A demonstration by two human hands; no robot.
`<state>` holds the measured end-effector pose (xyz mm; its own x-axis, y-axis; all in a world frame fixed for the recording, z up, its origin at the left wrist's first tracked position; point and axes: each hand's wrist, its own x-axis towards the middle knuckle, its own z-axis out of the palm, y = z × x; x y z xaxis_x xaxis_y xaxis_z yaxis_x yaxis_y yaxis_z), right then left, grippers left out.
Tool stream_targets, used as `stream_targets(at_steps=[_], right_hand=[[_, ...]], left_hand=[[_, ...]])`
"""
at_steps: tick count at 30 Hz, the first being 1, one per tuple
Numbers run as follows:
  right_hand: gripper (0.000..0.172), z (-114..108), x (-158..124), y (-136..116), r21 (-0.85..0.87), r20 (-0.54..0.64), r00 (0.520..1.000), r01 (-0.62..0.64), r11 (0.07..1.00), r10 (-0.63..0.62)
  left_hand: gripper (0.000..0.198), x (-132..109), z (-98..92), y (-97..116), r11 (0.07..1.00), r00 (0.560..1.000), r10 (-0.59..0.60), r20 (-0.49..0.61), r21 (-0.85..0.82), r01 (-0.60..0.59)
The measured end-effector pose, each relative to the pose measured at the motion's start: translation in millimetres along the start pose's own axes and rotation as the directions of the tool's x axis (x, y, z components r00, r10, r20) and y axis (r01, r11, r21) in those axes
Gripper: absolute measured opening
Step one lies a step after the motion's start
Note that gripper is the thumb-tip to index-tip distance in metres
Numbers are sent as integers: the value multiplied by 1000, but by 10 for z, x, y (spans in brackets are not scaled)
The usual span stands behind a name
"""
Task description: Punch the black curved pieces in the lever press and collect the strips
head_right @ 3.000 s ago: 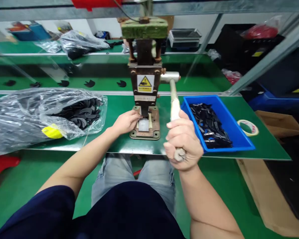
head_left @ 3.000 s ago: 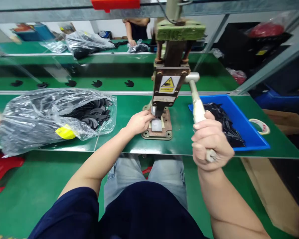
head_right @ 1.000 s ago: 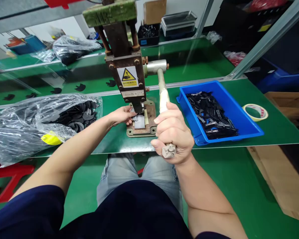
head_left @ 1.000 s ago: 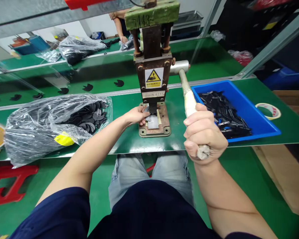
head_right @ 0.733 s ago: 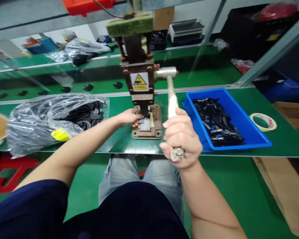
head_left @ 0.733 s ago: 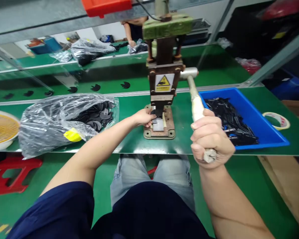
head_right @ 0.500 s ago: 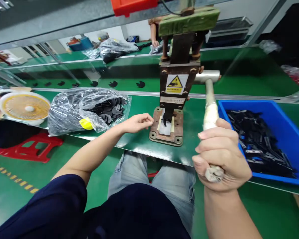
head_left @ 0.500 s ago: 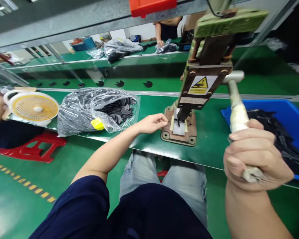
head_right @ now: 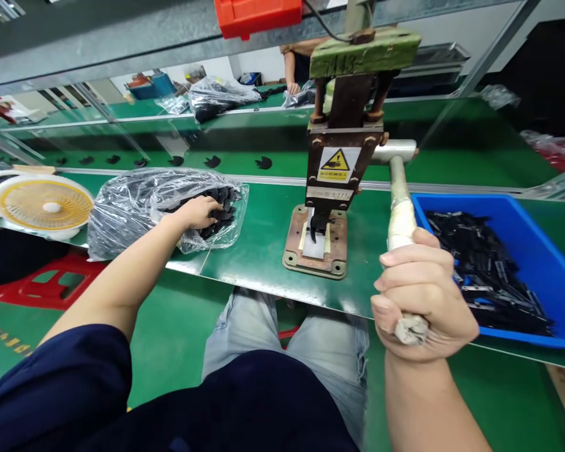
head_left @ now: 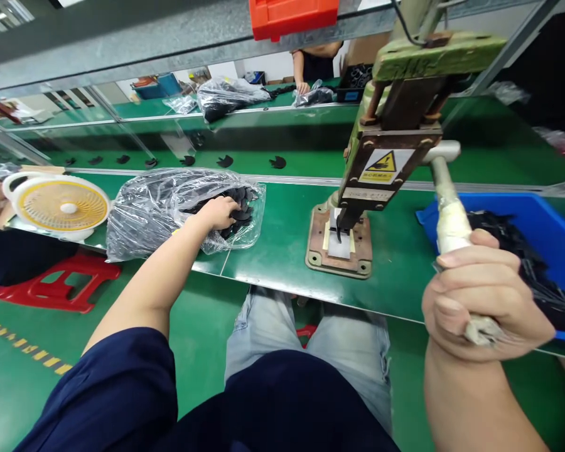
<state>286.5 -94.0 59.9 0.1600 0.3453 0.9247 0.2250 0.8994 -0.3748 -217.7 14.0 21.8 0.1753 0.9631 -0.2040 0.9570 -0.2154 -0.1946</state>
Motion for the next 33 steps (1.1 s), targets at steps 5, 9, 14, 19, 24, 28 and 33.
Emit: stream_targets(at_steps=[5,9,14,19,24,28,33], right_hand=[[38,-23,4,-55,-12,41,999,-33,999,34],[30,-52,13,-123,-23,98,993,-64,998,66],[31,-43,9,-130,-47,92,995,-40,998,45],[32,-35,13,-129,-44,90,995,-27,999,31],[33,-55,12,-150,-62,122,991,-43,997,51],[33,-48,6,-164,-65,110,993,-34,997,41],[32,-34,7,-152,-72,110,993,-27,997,35]], left_hand=[[45,58,20,128,993,997,62,-42,100,-58],[28,55,-18,190,992,989,-22,-149,-127,3],[30,22,-74,770,370,977,-208,-53,-928,28],[41,18,-145,1673,-298,996,27,84,-950,88],[38,122,-231,2167,-462,971,164,176,-855,233],[37,223,-245,2293,-451,983,100,157,-873,185],[38,289,-257,2307,-354,990,27,137,-925,138]])
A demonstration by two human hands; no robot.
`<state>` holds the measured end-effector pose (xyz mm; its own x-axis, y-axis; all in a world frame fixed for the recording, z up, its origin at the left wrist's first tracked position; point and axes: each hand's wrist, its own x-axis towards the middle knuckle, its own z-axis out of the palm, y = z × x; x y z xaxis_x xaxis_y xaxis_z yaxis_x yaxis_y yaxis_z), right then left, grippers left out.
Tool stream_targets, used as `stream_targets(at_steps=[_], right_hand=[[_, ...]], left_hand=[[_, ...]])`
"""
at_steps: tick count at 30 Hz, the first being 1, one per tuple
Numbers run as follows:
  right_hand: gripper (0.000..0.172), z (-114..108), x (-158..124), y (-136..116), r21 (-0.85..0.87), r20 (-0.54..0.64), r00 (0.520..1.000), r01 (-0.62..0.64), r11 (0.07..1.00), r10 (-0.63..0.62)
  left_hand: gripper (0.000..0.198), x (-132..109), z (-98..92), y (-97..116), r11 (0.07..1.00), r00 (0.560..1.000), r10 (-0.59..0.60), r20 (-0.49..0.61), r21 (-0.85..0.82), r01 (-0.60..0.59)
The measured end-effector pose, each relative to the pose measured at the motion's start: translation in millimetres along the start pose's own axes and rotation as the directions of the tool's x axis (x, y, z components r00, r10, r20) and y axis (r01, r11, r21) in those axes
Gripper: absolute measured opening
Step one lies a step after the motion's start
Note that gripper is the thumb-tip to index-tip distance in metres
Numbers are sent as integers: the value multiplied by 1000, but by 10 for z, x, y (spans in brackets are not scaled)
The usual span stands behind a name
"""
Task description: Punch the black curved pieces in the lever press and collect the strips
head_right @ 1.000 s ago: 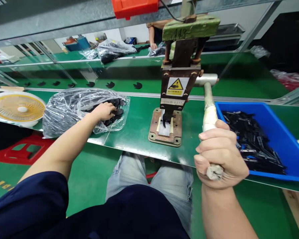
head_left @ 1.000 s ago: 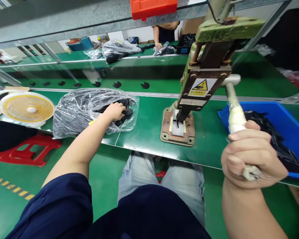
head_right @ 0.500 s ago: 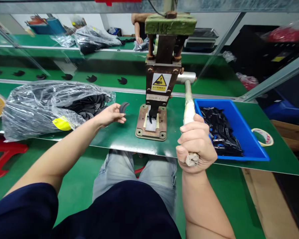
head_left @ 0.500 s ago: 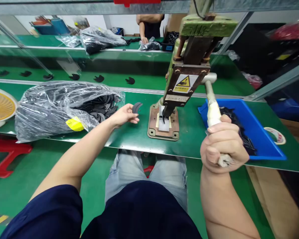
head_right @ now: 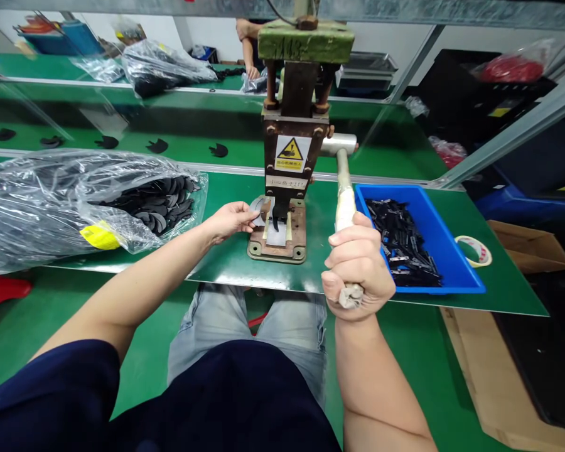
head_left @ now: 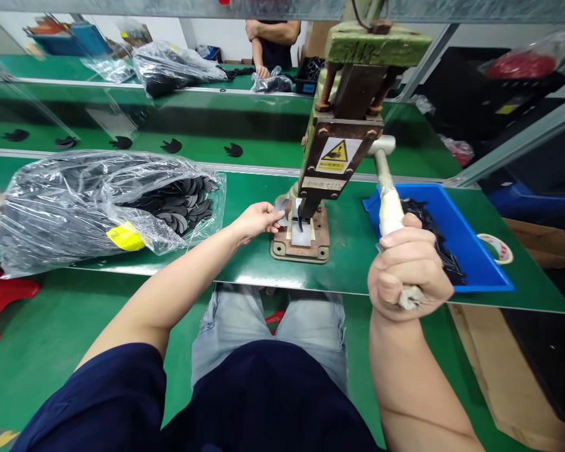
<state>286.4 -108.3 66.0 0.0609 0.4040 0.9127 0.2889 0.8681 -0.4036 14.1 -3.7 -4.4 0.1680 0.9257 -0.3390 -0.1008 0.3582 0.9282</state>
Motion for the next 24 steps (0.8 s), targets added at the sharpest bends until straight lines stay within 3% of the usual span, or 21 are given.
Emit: stream_targets(at_steps=[9,16,24], right_hand=[[28,0,5,-4,15,-5,1000,6,1000,-6],[29,-22,-10,28,28,0,1000,29,999,-29],[35,-16,-19,44,19,1,1000,17,1000,-17]], left_hand=[[29,192,51,68,937,996,87,32,336,-93],[36,184,80,93,934,995,96,37,342,-103],[31,187,106,163,912,994,50,98,401,-86]])
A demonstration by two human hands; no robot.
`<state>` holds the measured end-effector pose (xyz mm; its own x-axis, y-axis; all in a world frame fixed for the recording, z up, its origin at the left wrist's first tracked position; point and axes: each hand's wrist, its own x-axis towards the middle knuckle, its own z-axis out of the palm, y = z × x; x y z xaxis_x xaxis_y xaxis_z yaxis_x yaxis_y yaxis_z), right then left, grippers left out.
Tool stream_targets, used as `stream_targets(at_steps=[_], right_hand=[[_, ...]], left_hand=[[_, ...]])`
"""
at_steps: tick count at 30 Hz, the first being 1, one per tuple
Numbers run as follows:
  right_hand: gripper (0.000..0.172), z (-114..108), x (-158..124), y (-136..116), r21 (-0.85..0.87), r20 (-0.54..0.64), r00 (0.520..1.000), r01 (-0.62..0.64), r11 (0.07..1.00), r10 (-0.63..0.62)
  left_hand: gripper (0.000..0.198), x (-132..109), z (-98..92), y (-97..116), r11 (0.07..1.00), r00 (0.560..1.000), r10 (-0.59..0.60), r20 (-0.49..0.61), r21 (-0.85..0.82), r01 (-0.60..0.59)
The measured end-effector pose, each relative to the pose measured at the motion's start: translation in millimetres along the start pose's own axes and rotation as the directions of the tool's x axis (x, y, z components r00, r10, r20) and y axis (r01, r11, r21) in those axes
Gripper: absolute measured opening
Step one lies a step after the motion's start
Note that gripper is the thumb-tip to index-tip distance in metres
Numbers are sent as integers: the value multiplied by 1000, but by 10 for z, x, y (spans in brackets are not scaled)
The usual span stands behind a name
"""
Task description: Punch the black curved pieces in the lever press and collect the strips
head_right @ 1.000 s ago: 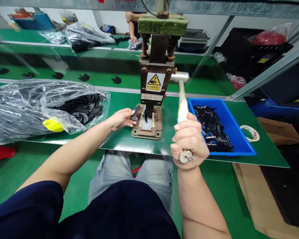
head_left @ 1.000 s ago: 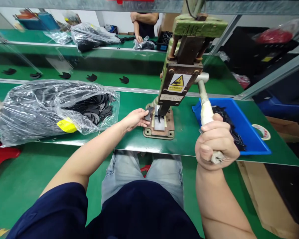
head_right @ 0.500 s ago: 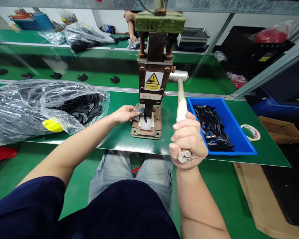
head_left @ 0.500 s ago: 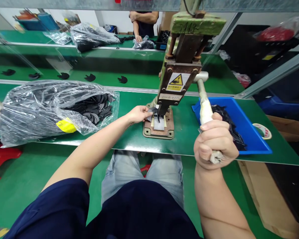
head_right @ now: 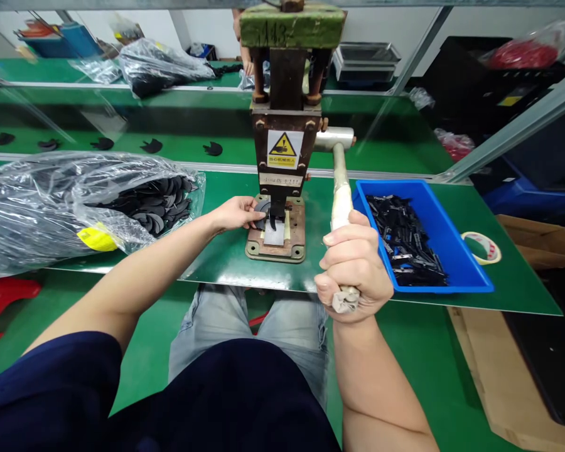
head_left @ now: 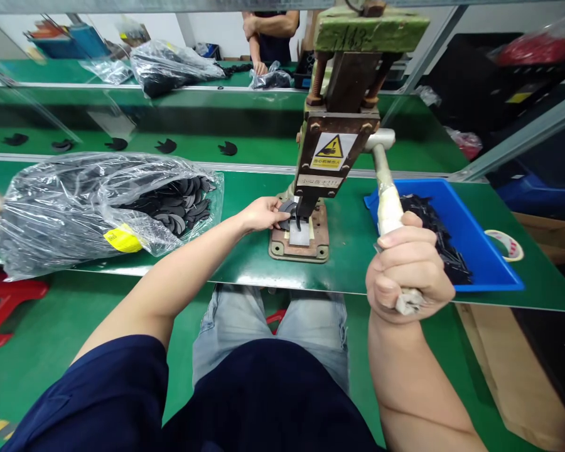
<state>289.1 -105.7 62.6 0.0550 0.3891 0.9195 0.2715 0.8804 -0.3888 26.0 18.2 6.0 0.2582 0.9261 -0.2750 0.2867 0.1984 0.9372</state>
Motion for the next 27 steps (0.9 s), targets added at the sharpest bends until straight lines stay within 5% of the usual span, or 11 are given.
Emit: stream_targets(at_steps=[10,19,27], right_hand=[[33,-29,0,8,-29,12,1000,-16,999,17],[36,-15,-9,10,1,-12,1000,8,1000,-8],[30,-42,12,-5,-5,50,999,-5,1000,6]], left_hand=[[39,90,1,-96,998,999,27,-25,65,-26],[44,108,25,-55,991,993,-121,13,62,120],[39,152,-53,43,993,996,-23,82,119,13]])
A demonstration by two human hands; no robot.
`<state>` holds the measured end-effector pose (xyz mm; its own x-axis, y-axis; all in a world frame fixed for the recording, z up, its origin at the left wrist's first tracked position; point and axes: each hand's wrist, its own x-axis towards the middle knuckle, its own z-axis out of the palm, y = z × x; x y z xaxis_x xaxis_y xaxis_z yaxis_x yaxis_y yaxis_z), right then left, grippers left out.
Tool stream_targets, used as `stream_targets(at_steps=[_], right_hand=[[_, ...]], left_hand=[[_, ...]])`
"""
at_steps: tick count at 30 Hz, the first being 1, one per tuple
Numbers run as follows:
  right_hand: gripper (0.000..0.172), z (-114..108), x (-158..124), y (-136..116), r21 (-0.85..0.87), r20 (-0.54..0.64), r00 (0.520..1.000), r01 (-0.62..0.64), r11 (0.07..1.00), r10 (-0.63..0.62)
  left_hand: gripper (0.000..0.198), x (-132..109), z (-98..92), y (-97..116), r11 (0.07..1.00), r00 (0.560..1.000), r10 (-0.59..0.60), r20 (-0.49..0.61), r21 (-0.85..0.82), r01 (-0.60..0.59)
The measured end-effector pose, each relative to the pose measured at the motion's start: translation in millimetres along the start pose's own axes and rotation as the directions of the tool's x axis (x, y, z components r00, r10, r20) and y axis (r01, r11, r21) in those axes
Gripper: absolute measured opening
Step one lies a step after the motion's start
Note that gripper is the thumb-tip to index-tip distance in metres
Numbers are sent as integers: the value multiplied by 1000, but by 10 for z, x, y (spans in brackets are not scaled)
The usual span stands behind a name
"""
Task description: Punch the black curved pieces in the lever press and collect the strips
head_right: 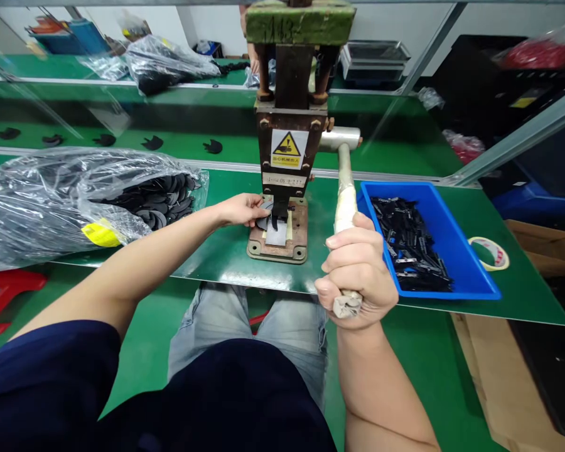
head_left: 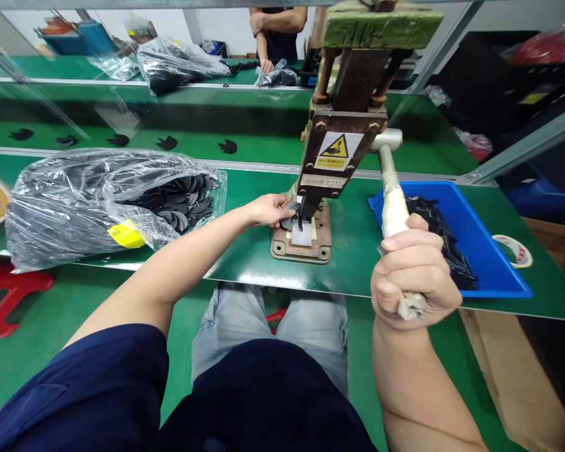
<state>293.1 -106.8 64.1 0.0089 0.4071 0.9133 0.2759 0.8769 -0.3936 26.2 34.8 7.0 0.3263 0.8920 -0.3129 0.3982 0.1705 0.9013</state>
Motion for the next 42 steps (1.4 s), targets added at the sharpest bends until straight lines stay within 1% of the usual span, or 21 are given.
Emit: stream_targets(at_steps=[3,7,10,14,16,18,20,21,23,25,26,28,29,30,31,33,35,36,38,40,42], right_hand=[[29,-10,2,-5,-2,1,1000,-9,1000,9],[31,2,14,1,-3,-21,1000,-6,1000,6],[35,11,10,15,-14,-38,999,3,1000,-4],[34,22,-17,9,-8,-33,999,11,1000,-11],[38,38,26,-3,0,-42,999,22,1000,-22],[36,64,175,-12,26,-74,996,48,999,-46],[25,92,450,-19,69,-136,986,106,992,-96],[28,102,623,-23,95,-150,980,147,985,-132],[47,108,972,-31,148,-145,977,178,973,-157],[49,95,1209,-24,185,-118,989,113,976,-92],[48,87,1246,-4,190,-122,992,62,980,-39],[46,91,1120,82,167,-167,982,-62,984,90],[47,113,963,143,151,-182,973,-116,982,143],[46,155,757,207,124,-175,957,-213,969,233],[39,217,518,265,116,-136,946,-280,953,294],[30,392,21,329,105,43,905,-425,899,423],[35,601,-396,310,95,203,838,-533,841,507],[37,702,-549,278,92,250,807,-570,816,535],[39,865,-737,205,91,281,767,-619,780,576],[39,959,-806,143,97,265,754,-641,761,601],[37,993,-820,93,102,247,752,-648,755,612]], left_hand=[[38,3,-28,23,1000,998,-24,50,14,24],[39,-11,-1,21,997,997,-67,39,-26,68],[37,-14,24,31,988,990,-138,39,-66,140],[32,-40,49,52,952,962,-265,61,-140,271],[31,-69,69,50,942,957,-287,52,-166,292],[29,-95,92,36,940,958,-283,40,-187,285],[28,-111,113,12,941,962,-270,35,-202,272],[28,-117,119,-2,943,966,-258,33,-209,259],[28,-142,120,-28,947,976,-215,37,-237,218],[31,-211,98,-43,942,987,-155,39,-294,160],[33,-270,78,-43,937,992,-123,30,-326,126],[38,-445,30,-29,929,998,-60,-4,-365,55],[41,-555,8,-14,929,999,-29,-21,-370,19],[42,-673,-8,5,930,999,3,-32,-368,-15],[44,-794,-15,28,930,999,36,-37,-364,-47],[45,-1020,1,82,931,995,94,-33,-352,-99],[45,-1199,55,137,933,992,127,-29,-337,-129],[45,-1268,91,160,935,991,134,-29,-326,-136],[44,-1373,166,194,942,990,140,-23,-304,-141],[42,-1446,222,212,950,989,147,-11,-277,-144],[41,-1497,246,222,958,989,150,-2,-249,-146]])
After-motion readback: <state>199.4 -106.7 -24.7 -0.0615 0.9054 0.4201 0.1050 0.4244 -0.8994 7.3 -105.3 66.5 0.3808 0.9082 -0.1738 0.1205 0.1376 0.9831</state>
